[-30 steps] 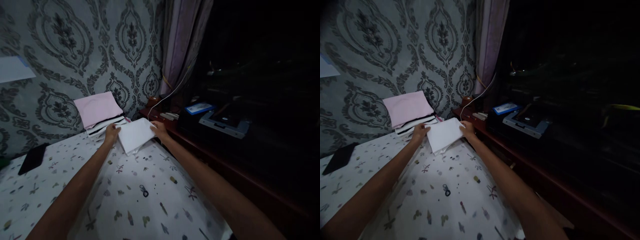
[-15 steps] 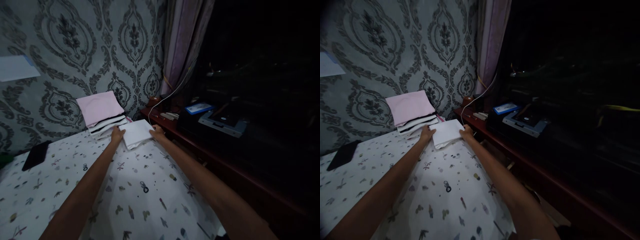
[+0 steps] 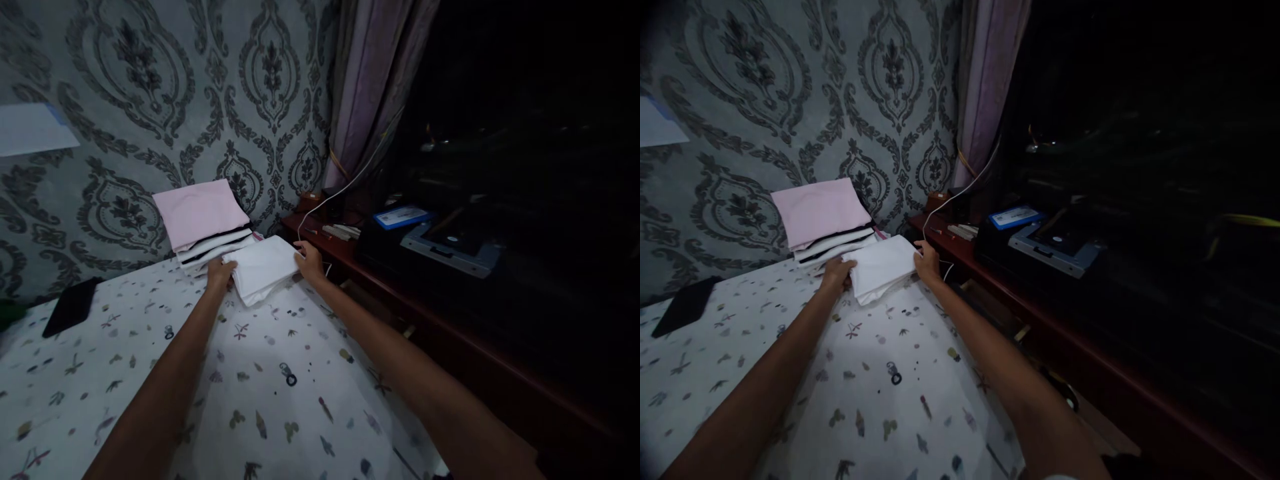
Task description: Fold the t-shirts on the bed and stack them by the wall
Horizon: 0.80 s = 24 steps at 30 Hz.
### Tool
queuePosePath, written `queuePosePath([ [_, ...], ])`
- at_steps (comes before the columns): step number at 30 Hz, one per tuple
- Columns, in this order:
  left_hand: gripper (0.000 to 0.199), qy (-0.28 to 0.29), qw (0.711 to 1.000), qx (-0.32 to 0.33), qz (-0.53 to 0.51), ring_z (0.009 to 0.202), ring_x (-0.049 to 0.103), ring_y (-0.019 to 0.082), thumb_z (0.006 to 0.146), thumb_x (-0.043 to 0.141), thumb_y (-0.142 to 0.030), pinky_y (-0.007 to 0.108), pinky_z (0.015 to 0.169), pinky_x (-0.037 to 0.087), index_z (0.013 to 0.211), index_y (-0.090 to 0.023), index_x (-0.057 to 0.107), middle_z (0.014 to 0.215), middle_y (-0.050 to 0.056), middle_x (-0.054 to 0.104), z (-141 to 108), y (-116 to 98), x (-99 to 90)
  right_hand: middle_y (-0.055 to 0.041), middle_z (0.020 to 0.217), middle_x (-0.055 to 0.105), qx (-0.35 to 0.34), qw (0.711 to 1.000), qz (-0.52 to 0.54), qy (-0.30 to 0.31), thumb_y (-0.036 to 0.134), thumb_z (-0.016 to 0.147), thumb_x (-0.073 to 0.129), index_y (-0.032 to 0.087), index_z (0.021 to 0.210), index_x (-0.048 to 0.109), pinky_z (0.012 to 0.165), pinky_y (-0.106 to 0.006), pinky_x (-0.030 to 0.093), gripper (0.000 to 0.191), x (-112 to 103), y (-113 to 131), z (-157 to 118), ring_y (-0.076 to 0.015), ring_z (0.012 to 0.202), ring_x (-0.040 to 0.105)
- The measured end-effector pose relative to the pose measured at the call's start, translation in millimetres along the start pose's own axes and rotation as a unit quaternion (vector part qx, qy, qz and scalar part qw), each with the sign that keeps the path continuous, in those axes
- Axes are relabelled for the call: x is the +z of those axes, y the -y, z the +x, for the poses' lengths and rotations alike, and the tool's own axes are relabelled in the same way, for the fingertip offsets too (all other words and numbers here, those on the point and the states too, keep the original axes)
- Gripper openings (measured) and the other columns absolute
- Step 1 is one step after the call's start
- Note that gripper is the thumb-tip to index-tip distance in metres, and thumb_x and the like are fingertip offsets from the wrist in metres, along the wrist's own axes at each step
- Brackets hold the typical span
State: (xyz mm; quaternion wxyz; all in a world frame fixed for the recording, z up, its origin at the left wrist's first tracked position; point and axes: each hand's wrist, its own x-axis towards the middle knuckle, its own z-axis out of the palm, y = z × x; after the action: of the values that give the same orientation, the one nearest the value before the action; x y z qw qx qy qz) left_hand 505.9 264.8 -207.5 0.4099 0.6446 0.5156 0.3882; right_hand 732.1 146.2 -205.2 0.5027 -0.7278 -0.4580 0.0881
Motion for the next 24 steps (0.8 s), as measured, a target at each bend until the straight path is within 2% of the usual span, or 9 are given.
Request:
queuePosePath([
  [3,0.026,-0.004,0.999,-0.012,0.037,0.048,0.054,0.016,0.072,0.068,-0.034,0.025,0.047,0.040,0.089,-0.015,0.060,0.054,-0.002,0.053,-4,-4,-6.6,-0.0058,0.093,0.070,0.017,1.000,-0.023,0.007,0.015,0.074,0.048,0.018,0.113,0.069,0.089,-0.035,0.048,0.045,3,4,-5,-0.0231,0.090,0.062],
  [6,0.032,-0.019,0.997,-0.010,0.073,0.063,0.063,0.021,0.076,0.068,-0.035,0.029,0.054,0.046,0.099,-0.015,0.058,0.071,0.005,0.064,-17,-12,-13.9,-0.0121,0.111,0.067,0.018,0.999,-0.048,-0.002,0.016,0.080,0.049,0.017,0.115,0.069,0.100,-0.043,0.041,0.040,3,20,-14,-0.0287,0.108,0.057],
  [8,0.041,-0.041,0.995,0.006,0.094,0.088,0.067,0.029,0.080,0.066,-0.039,0.036,0.067,0.051,0.112,-0.015,0.055,0.097,0.015,0.068,-32,-17,-17.6,-0.0144,0.127,0.061,-0.029,0.997,-0.071,-0.001,0.019,0.086,0.050,0.018,0.119,0.066,0.108,-0.047,0.033,0.037,8,36,-22,-0.0311,0.122,0.049],
  [11,0.054,-0.069,0.978,0.119,0.155,0.131,0.046,0.036,0.087,0.060,-0.043,0.048,0.101,0.043,0.131,-0.016,0.048,0.137,0.022,0.053,-57,-19,-16.1,-0.0120,0.142,0.054,-0.141,0.985,-0.092,0.047,0.024,0.093,0.047,0.021,0.125,0.063,0.116,-0.047,0.022,0.036,27,57,-30,-0.0286,0.137,0.038],
  [14,0.055,-0.005,0.950,0.212,0.228,0.147,0.028,0.034,0.094,0.050,-0.039,0.052,0.118,0.023,0.142,-0.014,0.041,0.153,0.023,0.040,-70,-13,-4.9,-0.0076,0.147,0.053,-0.158,0.976,-0.097,0.111,0.024,0.096,0.046,0.026,0.129,0.061,0.120,-0.051,0.013,0.036,54,64,-34,-0.0259,0.143,0.035],
  [16,0.055,0.064,0.942,0.187,0.269,0.151,0.020,0.033,0.096,0.045,-0.038,0.055,0.120,0.016,0.146,-0.014,0.038,0.159,0.022,0.033,-68,-8,2.9,-0.0075,0.147,0.053,-0.141,0.975,-0.106,0.133,0.023,0.095,0.047,0.028,0.130,0.060,0.119,-0.056,0.011,0.038,68,60,-34,-0.0277,0.143,0.036],
  [18,0.058,0.101,0.934,0.154,0.305,0.153,0.014,0.032,0.098,0.040,-0.040,0.057,0.120,0.014,0.149,-0.013,0.034,0.162,0.021,0.025,-61,-5,7.1,-0.0088,0.148,0.052,-0.136,0.974,-0.116,0.140,0.022,0.095,0.048,0.027,0.132,0.060,0.119,-0.058,0.010,0.039,76,54,-33,-0.0293,0.143,0.037],
  [21,0.063,0.117,0.921,0.141,0.343,0.154,0.009,0.030,0.100,0.033,-0.045,0.056,0.120,0.015,0.153,-0.012,0.028,0.164,0.020,0.017,-54,-6,5.7,-0.0080,0.151,0.049,-0.136,0.971,-0.136,0.140,0.023,0.096,0.047,0.027,0.136,0.058,0.120,-0.055,0.010,0.042,78,50,-32,-0.0276,0.146,0.034],
  [24,0.064,0.135,0.902,0.138,0.386,0.154,0.008,0.027,0.101,0.026,-0.047,0.053,0.121,0.019,0.156,-0.014,0.023,0.166,0.016,0.014,-64,-12,-2.7,-0.0088,0.152,0.049,-0.140,0.967,-0.163,0.137,0.024,0.098,0.044,0.024,0.138,0.057,0.120,-0.053,0.011,0.042,74,53,-33,-0.0261,0.145,0.034],
])
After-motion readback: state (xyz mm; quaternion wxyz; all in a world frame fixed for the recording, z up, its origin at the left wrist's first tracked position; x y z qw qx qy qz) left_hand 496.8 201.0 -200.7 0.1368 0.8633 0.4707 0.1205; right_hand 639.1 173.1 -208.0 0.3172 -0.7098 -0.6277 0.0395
